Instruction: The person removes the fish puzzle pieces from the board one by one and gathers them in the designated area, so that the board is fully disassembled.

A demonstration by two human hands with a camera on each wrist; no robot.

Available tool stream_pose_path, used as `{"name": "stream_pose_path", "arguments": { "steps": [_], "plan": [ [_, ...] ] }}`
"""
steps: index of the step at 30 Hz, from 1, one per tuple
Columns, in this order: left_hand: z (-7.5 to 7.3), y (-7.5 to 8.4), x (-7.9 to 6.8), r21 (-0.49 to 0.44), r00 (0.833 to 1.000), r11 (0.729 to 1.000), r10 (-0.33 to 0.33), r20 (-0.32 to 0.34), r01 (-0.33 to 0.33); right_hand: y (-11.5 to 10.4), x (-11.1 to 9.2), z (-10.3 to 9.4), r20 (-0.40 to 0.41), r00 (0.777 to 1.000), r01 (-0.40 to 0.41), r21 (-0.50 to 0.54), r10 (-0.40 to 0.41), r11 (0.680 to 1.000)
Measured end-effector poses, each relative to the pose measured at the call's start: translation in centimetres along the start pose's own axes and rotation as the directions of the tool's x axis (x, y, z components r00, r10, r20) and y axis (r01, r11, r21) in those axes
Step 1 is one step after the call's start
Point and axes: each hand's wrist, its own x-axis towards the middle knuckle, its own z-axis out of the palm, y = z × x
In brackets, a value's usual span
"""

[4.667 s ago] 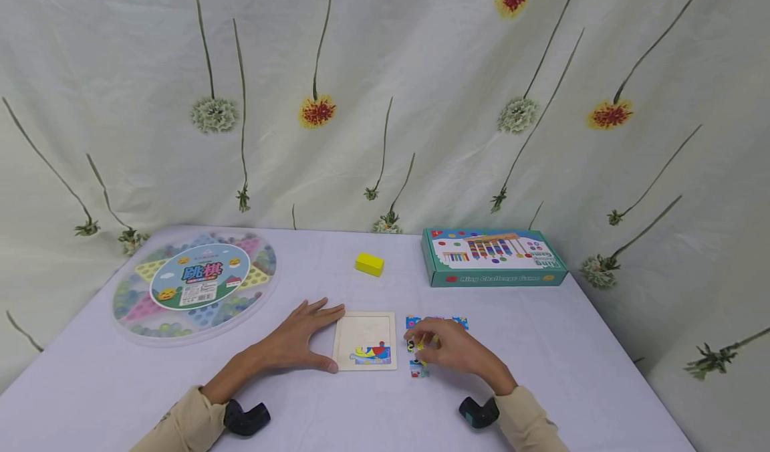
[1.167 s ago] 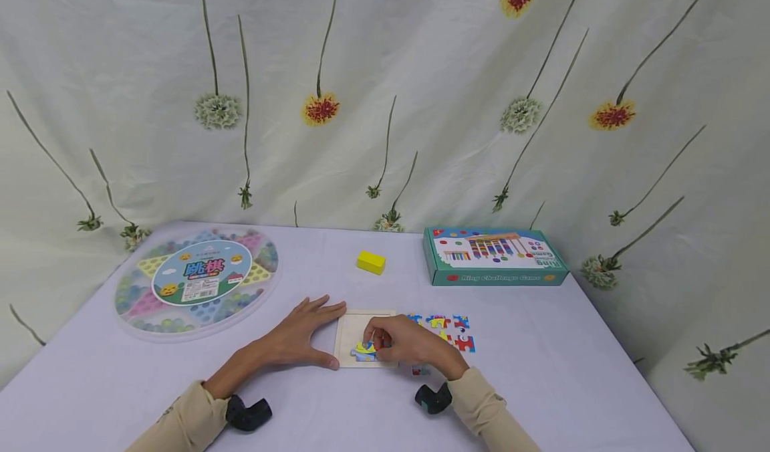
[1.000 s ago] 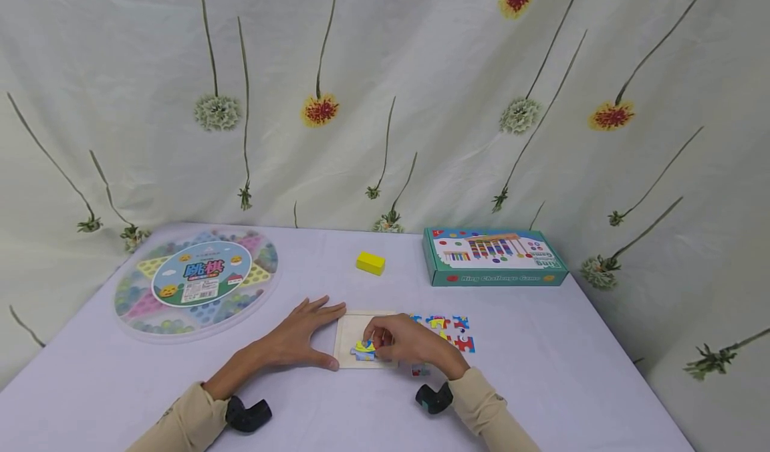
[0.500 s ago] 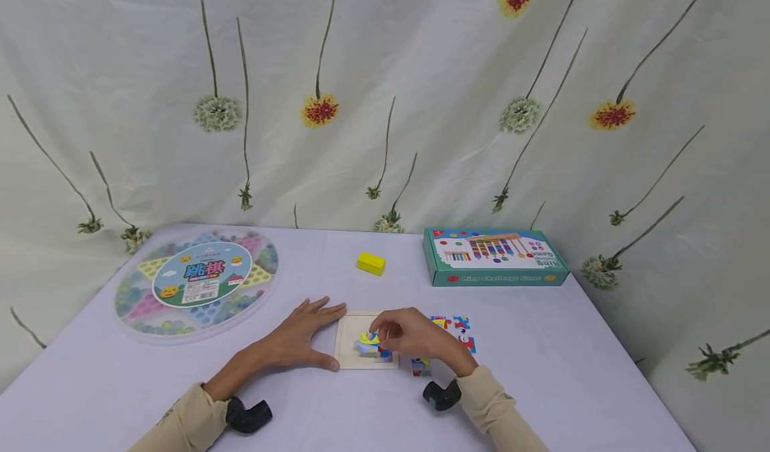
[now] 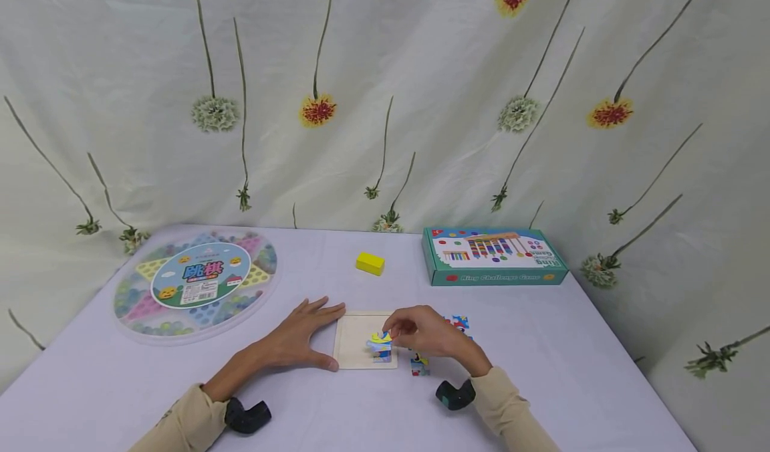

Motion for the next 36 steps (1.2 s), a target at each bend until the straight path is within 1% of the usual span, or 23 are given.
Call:
{"name": "stream_pose_path", "arguments": {
  "steps": [17, 22, 24, 30, 36],
  "plan": [
    [0.1, -0.2, 0.0, -0.008, 1.0, 1.0, 0.006, 0.002, -0.006, 1.4, -3.3, -1.8, -0.046, 0.998, -0.033, 0.015, 0.034, 0.999],
    [0.1, -0.2, 0.0, -0.012, 1.0, 1.0, 0.006, 0.0, -0.006, 1.9, -4.4, -2.3, -0.053, 0.996, -0.066, 0.031, 0.067, 0.997],
    [0.1, -0.3, 0.1, -0.011, 1.0, 1.0, 0.012, -0.005, -0.012, 2.0, -4.9, -2.5, -0.053, 0.994, -0.09, 0.036, 0.092, 0.995],
    [0.1, -0.3, 0.0, -0.012, 1.0, 1.0, 0.021, -0.012, -0.021, 2.6, -6.2, -2.8, -0.04, 0.989, -0.139, 0.086, 0.143, 0.986],
    [0.1, -0.4, 0.1, -0.012, 1.0, 1.0, 0.016, -0.007, -0.016, 3.2, -7.4, -3.2, -0.044, 0.98, -0.193, 0.072, 0.197, 0.979]
  ]
}}
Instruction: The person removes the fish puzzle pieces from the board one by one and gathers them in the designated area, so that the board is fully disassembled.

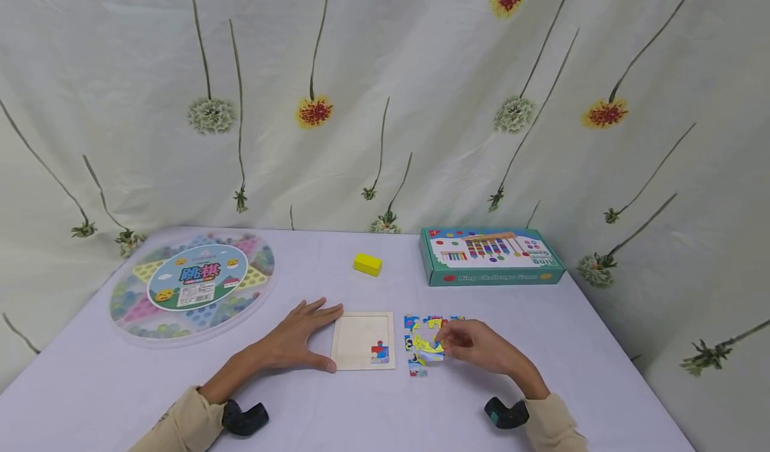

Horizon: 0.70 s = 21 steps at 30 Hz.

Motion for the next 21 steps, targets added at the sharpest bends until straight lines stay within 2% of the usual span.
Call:
{"name": "stream_pose_path", "arguments": {
  "steps": [7, 21],
  "plan": [
    [0.1, 0.0, 0.1, -0.003, 1.0, 1.0, 0.001, -0.003, -0.001, 0.7, -1.0, -0.3, 0.046, 0.999, -0.021, 0.082, 0.017, 0.996],
    [0.0, 0.2, 0.0, -0.004, 1.0, 1.0, -0.012, 0.002, 0.012, 1.5, -1.5, -0.2, 0.066, 0.998, -0.029, 0.094, 0.023, 0.995]
  ]
}}
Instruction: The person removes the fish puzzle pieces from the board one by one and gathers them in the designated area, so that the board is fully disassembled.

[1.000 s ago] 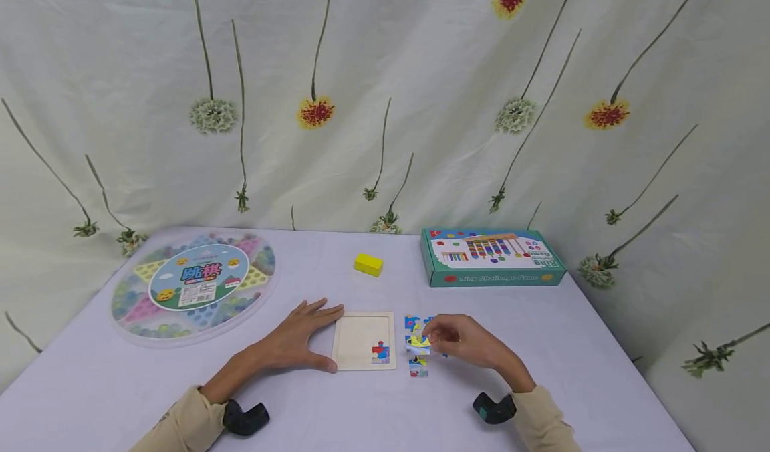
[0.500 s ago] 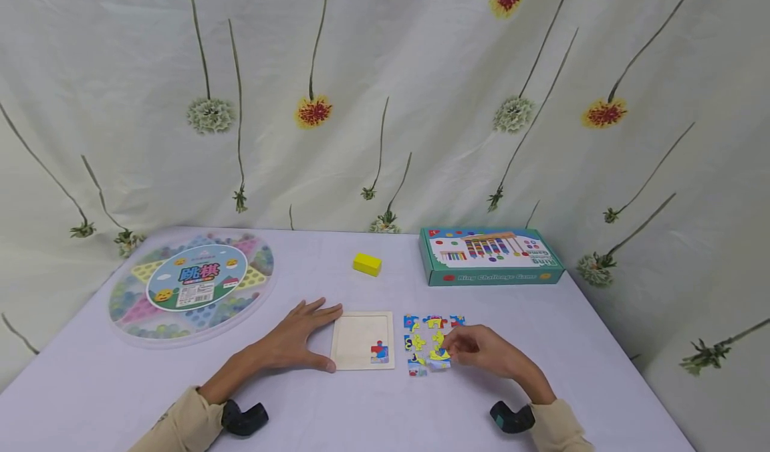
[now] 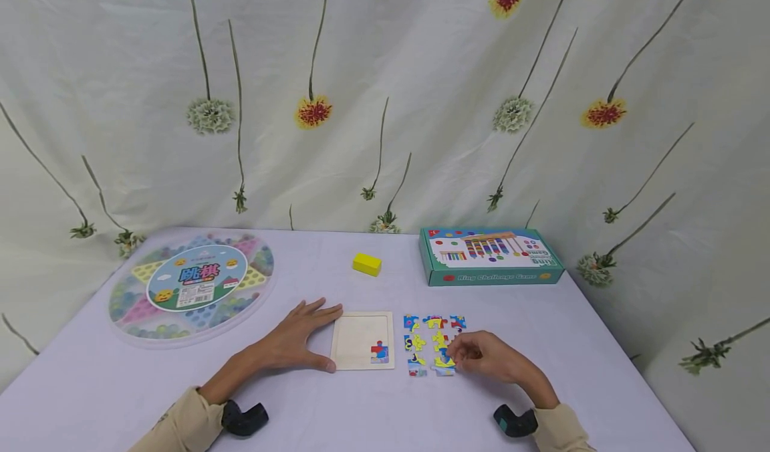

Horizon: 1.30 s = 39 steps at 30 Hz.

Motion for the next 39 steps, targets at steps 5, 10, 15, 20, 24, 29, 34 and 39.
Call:
{"name": "stream_pose_path", "arguments": {
  "steps": [5, 10, 15, 20, 24, 29, 34, 39],
  "plan": [
    [0.0, -0.03, -0.06, -0.011, 1.0, 1.0, 0.003, -0.004, -0.003, 0.18, 0.01, 0.0, 0.001, 1.0, -0.001, 0.006, 0.001, 1.0],
    [-0.05, 0.0, -0.06, -0.01, 1.0, 1.0, 0.002, -0.005, -0.002, 0.26, 0.04, 0.03, -0.009, 1.0, -0.008, -0.011, 0.008, 1.0],
    [-0.09, -0.01, -0.03, -0.007, 1.0, 1.0, 0.005, -0.005, -0.005, 0.22, 0.05, 0.07, -0.025, 0.999, -0.025, -0.034, 0.024, 0.999],
    [-0.06, 0.0, 0.03, -0.012, 1.0, 1.0, 0.012, -0.004, -0.012, 0.19, 0.01, 0.12, -0.032, 0.999, -0.037, -0.049, 0.036, 0.998],
    [-0.03, -0.01, 0.02, -0.008, 1.0, 1.0, 0.007, 0.002, -0.007, 0.13, -0.03, 0.15, -0.032, 0.999, -0.038, -0.048, 0.036, 0.998],
    [-0.03, 0.04, -0.07, -0.014, 1.0, 1.0, 0.003, 0.003, -0.003, 0.08, -0.02, 0.21, -0.037, 0.999, -0.037, -0.053, 0.035, 0.998],
    [0.12, -0.05, -0.06, -0.007, 1.0, 1.0, -0.002, -0.002, 0.002, 0.05, 0.02, 0.25, -0.042, 0.999, -0.036, -0.067, 0.034, 0.997],
    [0.08, -0.09, -0.08, -0.006, 1.0, 1.0, 0.001, -0.003, -0.001, 0.03, 0.05, 0.26, -0.044, 0.998, -0.038, -0.059, 0.035, 0.998]
  ]
}}
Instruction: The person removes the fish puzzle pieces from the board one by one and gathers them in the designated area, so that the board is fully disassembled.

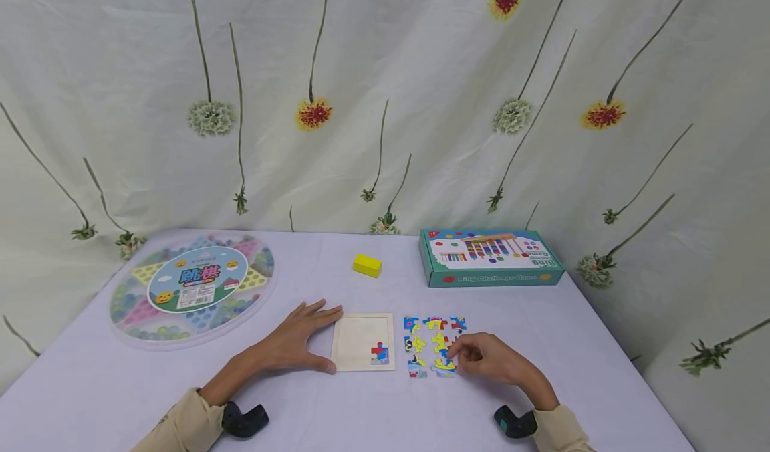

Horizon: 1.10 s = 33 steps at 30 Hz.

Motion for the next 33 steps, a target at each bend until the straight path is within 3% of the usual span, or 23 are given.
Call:
{"name": "stream_pose_path", "arguments": {
  "steps": [16, 24, 33],
  "plan": [
    [-0.1, -0.1, 0.0, -0.012, 0.999, 1.0, 0.028, -0.017, -0.029, 0.1, 0.0, 0.0, -0.005, 1.0, 0.004, -0.002, -0.004, 1.0],
    [-0.1, -0.1, -0.1, -0.014, 0.999, 0.999, 0.03, -0.017, -0.03, -0.2, 0.2, 0.0, -0.028, 0.998, 0.046, -0.093, -0.048, 0.995],
    [-0.1, -0.1, -0.1, -0.017, 0.999, 0.999, 0.032, -0.016, -0.032, -2.1, 1.5, 0.4, -0.06, 0.993, 0.084, -0.215, -0.099, 0.973]
  ]
}}
